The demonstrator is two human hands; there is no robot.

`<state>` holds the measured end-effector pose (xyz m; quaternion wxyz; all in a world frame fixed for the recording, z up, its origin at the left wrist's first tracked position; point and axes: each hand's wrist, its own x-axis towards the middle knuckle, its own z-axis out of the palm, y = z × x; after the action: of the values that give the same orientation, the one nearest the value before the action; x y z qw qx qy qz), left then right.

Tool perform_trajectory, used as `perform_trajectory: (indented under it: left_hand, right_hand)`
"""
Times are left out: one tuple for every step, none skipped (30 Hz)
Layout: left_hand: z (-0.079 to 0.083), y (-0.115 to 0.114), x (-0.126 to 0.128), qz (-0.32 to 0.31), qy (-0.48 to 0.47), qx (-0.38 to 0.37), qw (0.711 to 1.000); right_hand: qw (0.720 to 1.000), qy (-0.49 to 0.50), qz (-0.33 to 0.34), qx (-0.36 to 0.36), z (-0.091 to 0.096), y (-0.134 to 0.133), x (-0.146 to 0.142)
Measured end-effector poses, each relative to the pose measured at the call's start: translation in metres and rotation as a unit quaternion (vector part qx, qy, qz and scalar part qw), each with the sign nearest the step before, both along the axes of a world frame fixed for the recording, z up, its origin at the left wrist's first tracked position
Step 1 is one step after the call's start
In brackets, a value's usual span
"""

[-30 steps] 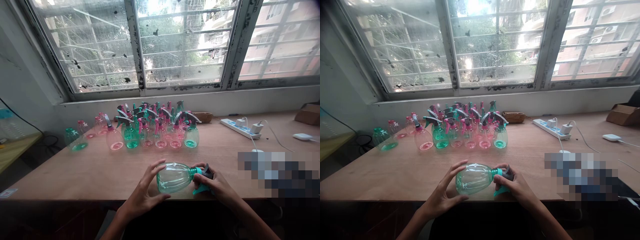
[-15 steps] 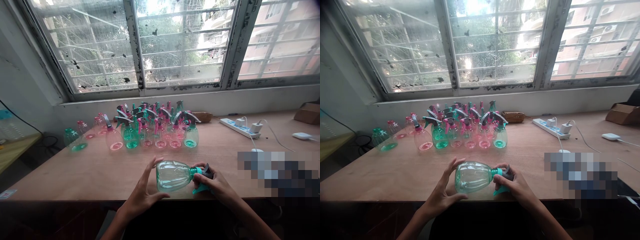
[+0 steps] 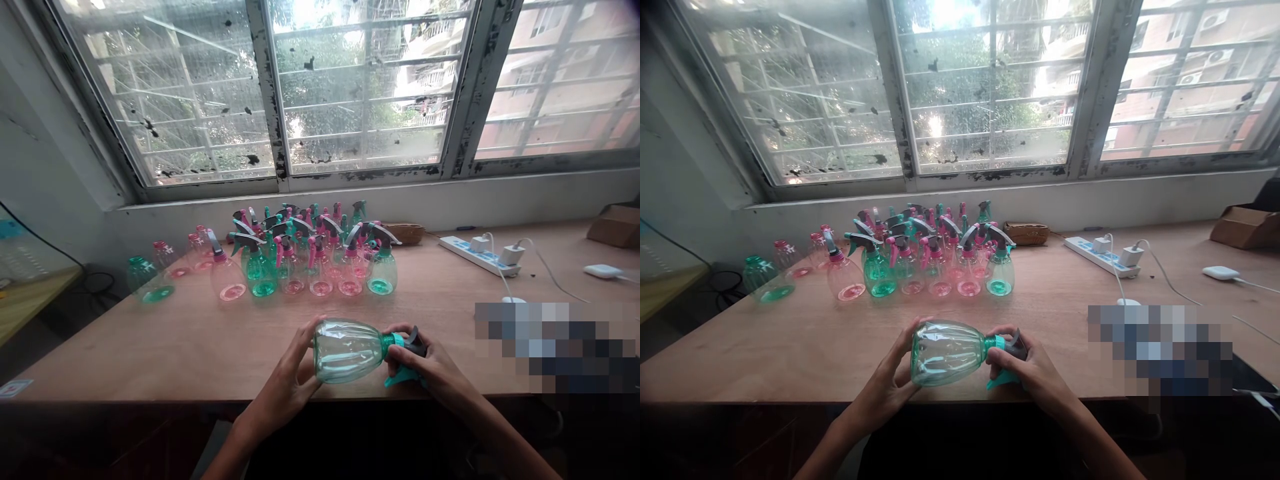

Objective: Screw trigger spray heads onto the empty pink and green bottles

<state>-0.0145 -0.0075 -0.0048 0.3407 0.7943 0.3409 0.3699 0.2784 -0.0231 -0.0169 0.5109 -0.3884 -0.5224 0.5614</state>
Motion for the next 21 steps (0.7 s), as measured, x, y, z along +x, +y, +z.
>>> perform_trajectory:
  left_hand:
    - [0.0,0.0,0.0,-0.007,-0.001,-0.004,1.0]
    - [0.001,-0.001,0.0,-0.011,-0.001,-0.011,1.0]
    - [0.002,-0.001,-0.001,-0.011,-0.001,-0.017,1.0]
    - [0.004,-0.002,-0.001,-0.009,-0.002,-0.023,1.0]
    - [0.006,-0.003,0.0,-0.004,-0.003,-0.026,1.0]
    - [0.008,-0.003,0.0,0.001,-0.004,-0.026,1.0]
    - [0.009,-0.003,0.0,0.004,-0.003,-0.023,1.0]
    - [0.01,-0.003,0.0,0.005,0.0,-0.018,1.0]
    - [0.009,-0.003,0.001,0.002,0.004,-0.013,1.0]
    - [0.008,-0.002,0.001,-0.002,0.005,-0.009,1.0]
    - [0.006,-0.001,0.001,-0.006,0.003,-0.009,1.0]
    - [0.004,-0.001,0.0,-0.009,-0.002,-0.013,1.0]
    - [0.002,0.0,0.0,-0.012,-0.008,-0.02,1.0]
    - [0.001,0.0,0.0,-0.014,-0.012,-0.028,0.999]
    - [0.0,0.0,0.0,-0.017,-0.015,-0.038,0.999]
    - [0.0,-0.001,-0.001,-0.018,-0.016,-0.048,0.999]
    - [0.0,-0.002,-0.001,-0.018,-0.017,-0.058,0.998]
    - [0.002,-0.003,0.0,-0.015,-0.017,-0.065,0.998]
    - [0.004,-0.003,0.0,-0.01,-0.016,-0.07,0.997]
    - [0.006,-0.004,0.0,-0.005,-0.013,-0.069,0.997]
    - [0.007,-0.004,0.001,-0.001,-0.009,-0.064,0.998]
  right_hand:
    - [1.0,0.001,-0.002,0.0,0.0,0.0,0.0]
    - [1.0,0.001,-0.004,0.001,0.0,0.0,0.0]
    - [1.0,0.001,-0.004,0.001,-0.001,0.0,0.0]
    - [1.0,0.001,-0.004,0.002,-0.001,0.0,0.0]
    - [1.0,-0.001,-0.002,0.003,-0.001,0.0,0.0]
    - [1.0,-0.003,0.0,0.004,-0.001,0.0,0.0]
    - [1.0,-0.005,0.0,0.005,-0.001,0.0,0.0]
    - [1.0,-0.006,-0.001,0.004,-0.001,0.0,0.0]
    - [1.0,-0.004,-0.003,0.003,-0.001,0.0,0.0]
    - [1.0,-0.002,-0.004,0.001,-0.001,0.0,0.0]
    - [1.0,0.0,-0.005,-0.001,-0.001,0.0,0.0]
    - [1.0,0.002,-0.006,-0.001,-0.001,0.0,0.0]
    - [1.0,0.003,-0.006,-0.001,-0.002,0.001,0.0]
    - [1.0,0.002,-0.006,0.0,-0.002,0.001,0.0]
    - [1.0,0.001,-0.007,0.003,-0.002,0.001,0.0]
    - [1.0,-0.001,-0.007,0.005,-0.003,0.001,0.0]
    - [1.0,-0.003,-0.006,0.007,-0.003,0.001,0.0]
    - [1.0,-0.005,-0.004,0.01,-0.004,0.001,0.0]
    - [1.0,-0.008,-0.003,0.012,-0.004,0.001,0.0]
    - [1.0,-0.01,-0.002,0.014,-0.004,0.001,0.0]
    - [1.0,-0.011,-0.002,0.013,-0.005,0.001,0.0]
